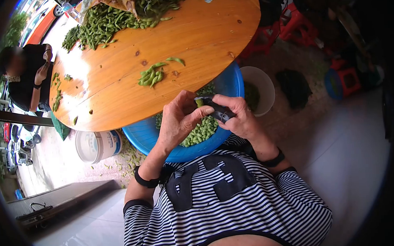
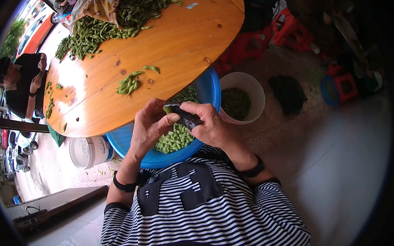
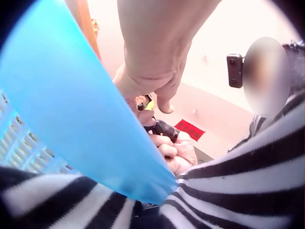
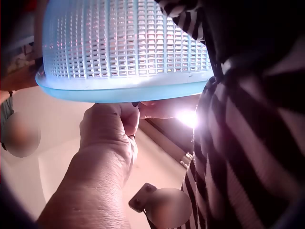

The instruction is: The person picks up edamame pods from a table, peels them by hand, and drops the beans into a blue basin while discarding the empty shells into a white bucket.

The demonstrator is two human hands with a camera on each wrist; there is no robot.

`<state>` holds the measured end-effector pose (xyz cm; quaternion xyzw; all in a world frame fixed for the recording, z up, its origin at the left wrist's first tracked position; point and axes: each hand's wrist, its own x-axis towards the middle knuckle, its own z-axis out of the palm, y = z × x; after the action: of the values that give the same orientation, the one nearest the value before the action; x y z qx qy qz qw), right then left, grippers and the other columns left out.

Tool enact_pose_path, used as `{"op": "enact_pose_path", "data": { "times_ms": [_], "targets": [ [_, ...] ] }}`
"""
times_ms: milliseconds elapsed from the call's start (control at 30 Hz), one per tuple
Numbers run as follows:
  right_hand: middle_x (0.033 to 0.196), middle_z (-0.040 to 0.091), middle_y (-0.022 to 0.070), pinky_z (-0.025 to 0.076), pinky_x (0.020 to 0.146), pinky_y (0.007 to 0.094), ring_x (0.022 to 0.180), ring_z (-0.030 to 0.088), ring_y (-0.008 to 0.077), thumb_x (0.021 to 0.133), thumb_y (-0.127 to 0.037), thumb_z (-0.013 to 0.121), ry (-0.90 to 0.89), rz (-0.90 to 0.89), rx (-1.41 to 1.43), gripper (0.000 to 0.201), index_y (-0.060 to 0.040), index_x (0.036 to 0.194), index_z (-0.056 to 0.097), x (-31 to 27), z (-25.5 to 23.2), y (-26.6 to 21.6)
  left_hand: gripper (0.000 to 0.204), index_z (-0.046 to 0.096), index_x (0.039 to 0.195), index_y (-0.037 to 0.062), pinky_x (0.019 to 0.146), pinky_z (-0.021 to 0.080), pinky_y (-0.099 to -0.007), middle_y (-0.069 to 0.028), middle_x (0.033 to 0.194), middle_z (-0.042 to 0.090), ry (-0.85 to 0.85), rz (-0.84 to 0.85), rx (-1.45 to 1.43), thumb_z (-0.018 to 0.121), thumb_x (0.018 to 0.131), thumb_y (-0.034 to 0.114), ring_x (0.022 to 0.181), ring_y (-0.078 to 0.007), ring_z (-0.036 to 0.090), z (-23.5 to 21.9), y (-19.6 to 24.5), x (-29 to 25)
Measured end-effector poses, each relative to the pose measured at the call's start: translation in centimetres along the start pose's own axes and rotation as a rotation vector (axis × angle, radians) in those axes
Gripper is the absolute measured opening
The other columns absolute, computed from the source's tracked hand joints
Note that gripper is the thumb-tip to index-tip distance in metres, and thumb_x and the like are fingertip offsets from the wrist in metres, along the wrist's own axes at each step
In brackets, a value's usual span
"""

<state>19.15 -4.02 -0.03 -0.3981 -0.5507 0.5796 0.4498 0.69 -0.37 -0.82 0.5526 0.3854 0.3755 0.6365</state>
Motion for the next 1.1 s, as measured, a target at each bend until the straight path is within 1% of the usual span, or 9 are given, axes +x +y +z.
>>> {"op": "enact_pose_path", "data": {
  "times_ms": [167, 333, 533, 667, 867, 933, 967, 1033, 1100],
  "targets": [
    [0.080, 0.054, 0.0083, 0.041, 0.061, 0.0252, 0.072, 0.049, 0.0118, 0.074, 0.012, 0.051, 0.051, -0.141, -0.353, 0.037, 0.0050, 0.109, 0.060, 0.1, 0.2, -0.1, 0.015, 0.056, 0.104, -0.0018, 0.048, 0.044, -0.0255, -0.0059, 0.060, 0.060, 0.087, 0.277, 0.613, 0.060, 0.092, 0.007, 0.052, -0.0125, 0.058, 0.7, -0.1, -0.5],
    [0.081, 0.053, 0.0086, 0.041, 0.060, 0.0263, 0.071, 0.049, 0.0129, 0.069, 0.014, 0.051, 0.053, -0.161, -0.375, 0.035, 0.0076, 0.103, 0.059, 0.0, -0.1, 0.7, 0.020, 0.049, 0.109, -0.0030, 0.049, 0.048, -0.0343, -0.0138, 0.059, 0.059, -0.050, 0.259, 0.563, 0.056, 0.092, 0.006, 0.053, -0.0274, 0.062, -0.4, 0.6, -0.5],
    [0.083, 0.055, 0.0128, 0.042, 0.060, 0.0297, 0.070, 0.052, 0.0201, 0.067, 0.015, 0.052, 0.074, -0.118, -0.270, 0.034, 0.0086, 0.100, 0.058, 0.2, -0.1, 1.3, 0.030, 0.047, 0.121, -0.0066, 0.063, 0.049, -0.0280, -0.0100, 0.077, 0.065, -0.255, -0.097, 0.061, 0.040, 0.101, 0.015, 0.066, -0.0150, 0.062, -1.4, 0.6, -0.4],
    [0.086, 0.050, 0.0169, 0.046, 0.063, 0.0398, 0.077, 0.056, 0.0377, 0.061, 0.011, 0.062, 0.263, -0.295, -0.726, 0.040, 0.0047, 0.100, 0.058, 0.1, 2.3, 1.0, 0.031, 0.049, 0.122, -0.0040, 0.067, 0.050, -0.0288, -0.0123, 0.101, 0.061, -0.135, -0.152, -0.485, 0.037, 0.098, 0.012, 0.083, -0.0153, 0.062, 0.1, -1.6, -0.1],
    [0.095, 0.049, 0.0186, 0.048, 0.065, 0.0426, 0.081, 0.057, 0.0391, 0.059, 0.012, 0.063, 0.302, -0.353, -0.783, 0.046, 0.0020, 0.104, 0.056, 0.2, 3.4, 1.0, 0.033, 0.051, 0.121, -0.0019, 0.073, 0.050, -0.0319, -0.0090, 0.115, 0.056, 0.054, -0.199, -0.744, 0.038, 0.094, 0.013, 0.083, -0.0170, 0.061, 2.3, -2.4, 0.1],
    [0.095, 0.049, 0.0180, 0.048, 0.065, 0.0421, 0.081, 0.057, 0.0391, 0.059, 0.012, 0.063, 0.316, -0.387, -0.768, 0.046, 0.0021, 0.103, 0.056, 0.3, 3.4, 1.2, 0.027, 0.055, 0.109, -0.0009, 0.066, 0.045, -0.0280, -0.0040, 0.087, 0.055, 0.171, 0.347, 0.199, 0.038, 0.094, 0.015, 0.068, -0.0125, 0.050, 2.0, -5.8, 0.9],
    [0.093, 0.050, 0.0176, 0.048, 0.064, 0.0394, 0.079, 0.057, 0.0362, 0.061, 0.012, 0.061, 0.320, -0.381, -0.759, 0.042, 0.0029, 0.102, 0.057, 0.4, 3.2, 1.6, 0.027, 0.055, 0.109, -0.0009, 0.066, 0.045, -0.0280, -0.0040, 0.087, 0.055, 0.171, 0.347, 0.198, 0.038, 0.094, 0.015, 0.068, -0.0125, 0.050, 1.9, -6.0, 0.6],
    [0.091, 0.051, 0.0172, 0.047, 0.063, 0.0367, 0.078, 0.058, 0.0334, 0.063, 0.012, 0.060, 0.324, -0.373, -0.751, 0.038, 0.0036, 0.101, 0.059, 0.5, 2.4, 1.6, 0.023, 0.055, 0.101, 0.0001, 0.062, 0.042, -0.0259, -0.0042, 0.084, 0.055, 0.059, -0.128, -0.575, 0.040, 0.094, 0.015, 0.068, -0.0122, 0.049, 2.0, -2.2, -0.3],
    [0.083, 0.053, 0.0116, 0.045, 0.062, 0.0304, 0.074, 0.056, 0.0234, 0.069, 0.013, 0.052, 0.204, -0.126, -0.405, 0.031, 0.0049, 0.098, 0.061, 0.6, 1.0, 1.0, 0.023, 0.056, 0.100, 0.0004, 0.059, 0.041, -0.0250, -0.0041, 0.083, 0.055, 0.004, -0.143, -0.497, 0.040, 0.094, 0.017, 0.067, -0.0117, 0.048, 1.3, -1.3, -0.3]
  ]
}}
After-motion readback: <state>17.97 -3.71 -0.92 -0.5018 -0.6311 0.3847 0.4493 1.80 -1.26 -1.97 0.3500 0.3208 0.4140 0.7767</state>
